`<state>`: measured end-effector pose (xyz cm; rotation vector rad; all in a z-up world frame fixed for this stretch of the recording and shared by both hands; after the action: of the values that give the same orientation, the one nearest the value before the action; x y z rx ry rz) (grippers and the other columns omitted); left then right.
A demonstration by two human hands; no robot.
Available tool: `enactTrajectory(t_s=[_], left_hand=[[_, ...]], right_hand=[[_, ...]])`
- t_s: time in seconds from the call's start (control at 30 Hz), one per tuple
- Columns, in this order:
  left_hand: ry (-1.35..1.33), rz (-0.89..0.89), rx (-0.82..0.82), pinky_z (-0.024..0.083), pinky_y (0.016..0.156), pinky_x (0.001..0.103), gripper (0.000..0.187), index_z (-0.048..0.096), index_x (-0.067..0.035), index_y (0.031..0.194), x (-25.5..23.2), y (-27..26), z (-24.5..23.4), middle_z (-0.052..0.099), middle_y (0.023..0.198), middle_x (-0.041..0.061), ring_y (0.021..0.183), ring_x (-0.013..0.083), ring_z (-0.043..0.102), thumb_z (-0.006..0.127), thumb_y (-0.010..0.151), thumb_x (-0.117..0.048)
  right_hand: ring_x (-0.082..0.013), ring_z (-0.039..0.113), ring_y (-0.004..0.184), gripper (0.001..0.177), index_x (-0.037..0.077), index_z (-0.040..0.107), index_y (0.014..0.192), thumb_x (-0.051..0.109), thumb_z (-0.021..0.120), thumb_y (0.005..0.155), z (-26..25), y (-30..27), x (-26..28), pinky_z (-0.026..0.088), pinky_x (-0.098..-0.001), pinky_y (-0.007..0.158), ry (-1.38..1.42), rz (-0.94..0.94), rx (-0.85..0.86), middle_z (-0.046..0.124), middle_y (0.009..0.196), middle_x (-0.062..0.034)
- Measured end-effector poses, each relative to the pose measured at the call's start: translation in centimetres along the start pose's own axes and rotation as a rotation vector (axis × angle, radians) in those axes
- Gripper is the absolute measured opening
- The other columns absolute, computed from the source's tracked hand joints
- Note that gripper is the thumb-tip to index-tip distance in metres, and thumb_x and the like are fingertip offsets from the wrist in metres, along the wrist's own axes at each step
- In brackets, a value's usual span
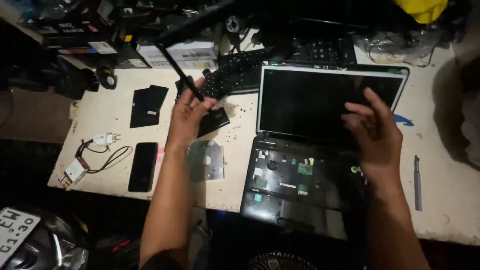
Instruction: The person works on a disassembled laptop, using a screwdriver to remove screws from the screen bezel. They manipulate the screen and the main body, eventually detaching the screen assembly from the laptop chassis.
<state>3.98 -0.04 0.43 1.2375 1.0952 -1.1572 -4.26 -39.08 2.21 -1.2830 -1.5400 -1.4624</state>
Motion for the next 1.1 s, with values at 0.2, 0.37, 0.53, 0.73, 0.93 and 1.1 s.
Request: enactTrajectory(t_s=[0.2,0.37,0.53,0.73,0.93,1.1], left_hand=[[0.186,0.130,-0.050,0.054,0.106,0.037,0.060,0.044,-0.011,0.155,-1.6,3.0,-3.2,0.074,0.106,0.006,0.101,0.0170,0.072,0.066,0.100,-0.019],[0.215,0.046,-0.089,0.051,0.093,0.029,0.058,0.049,-0.019,0.153,-0.5,6.0,-4.1,0.074,0.104,0.003,0.100,0.0165,0.073,0.068,0.098,-0.024],[0.221,0.016,-0.107,0.052,0.093,0.027,0.053,0.055,-0.020,0.148,3.5,9.4,-5.3,0.077,0.113,0.006,0.106,0.0171,0.074,0.068,0.097,-0.017],[0.349,-0.082,-0.251,0.047,0.100,0.029,0.040,0.066,-0.020,0.131,7.2,11.5,-6.1,0.078,0.112,0.000,0.107,0.0134,0.070,0.073,0.092,-0.017],[0.416,-0.144,-0.323,0.047,0.100,0.035,0.050,0.063,-0.025,0.135,12.3,13.4,-8.2,0.077,0.121,0.002,0.115,0.0173,0.069,0.079,0.088,-0.020],[0.371,-0.118,-0.360,0.046,0.105,0.029,0.072,0.050,-0.021,0.152,10.9,11.1,-7.3,0.067,0.126,0.002,0.114,0.0135,0.063,0.082,0.088,-0.018]], right_hand=[[-0.0297,0.065,0.118,0.048,0.005,0.045,0.150,0.013,0.057,0.104,-0.1,-1.3,1.1,0.054,-0.0410,0.101,-0.093,0.217,-0.080,0.064,0.133,-0.0201],[-0.0269,0.068,0.107,0.038,0.003,0.054,0.144,0.016,0.056,0.108,-1.7,-3.3,-0.5,0.054,-0.0406,0.098,-0.206,0.236,-0.155,0.069,0.122,-0.0165],[-0.0233,0.069,0.100,0.030,0.000,0.059,0.140,0.008,0.058,0.110,-2.9,-5.0,-2.2,0.055,-0.0335,0.094,-0.200,0.212,-0.230,0.071,0.111,-0.0147],[-0.0222,0.069,0.093,0.027,0.002,0.063,0.135,0.011,0.061,0.109,-3.3,-5.9,-3.2,0.054,-0.0311,0.086,-0.209,0.252,-0.260,0.071,0.109,-0.0148],[-0.0225,0.068,0.099,0.026,0.001,0.063,0.133,0.008,0.061,0.109,-3.7,-6.0,-5.2,0.056,-0.0319,0.093,-0.206,0.262,-0.250,0.071,0.111,-0.0171],[-0.0194,0.067,0.107,0.027,0.005,0.067,0.130,0.017,0.062,0.106,-4.0,-5.9,-4.1,0.052,-0.0314,0.094,-0.267,0.303,-0.280,0.072,0.112,-0.0118]])
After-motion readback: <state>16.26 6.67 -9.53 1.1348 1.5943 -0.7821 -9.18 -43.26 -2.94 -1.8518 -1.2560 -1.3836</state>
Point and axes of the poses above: each hand's wrist, its own y-axis towards the middle knuckle, its own z-axis out of the palm, x = y × z, the point moved 4 cm from there along y, towards the middle knuckle
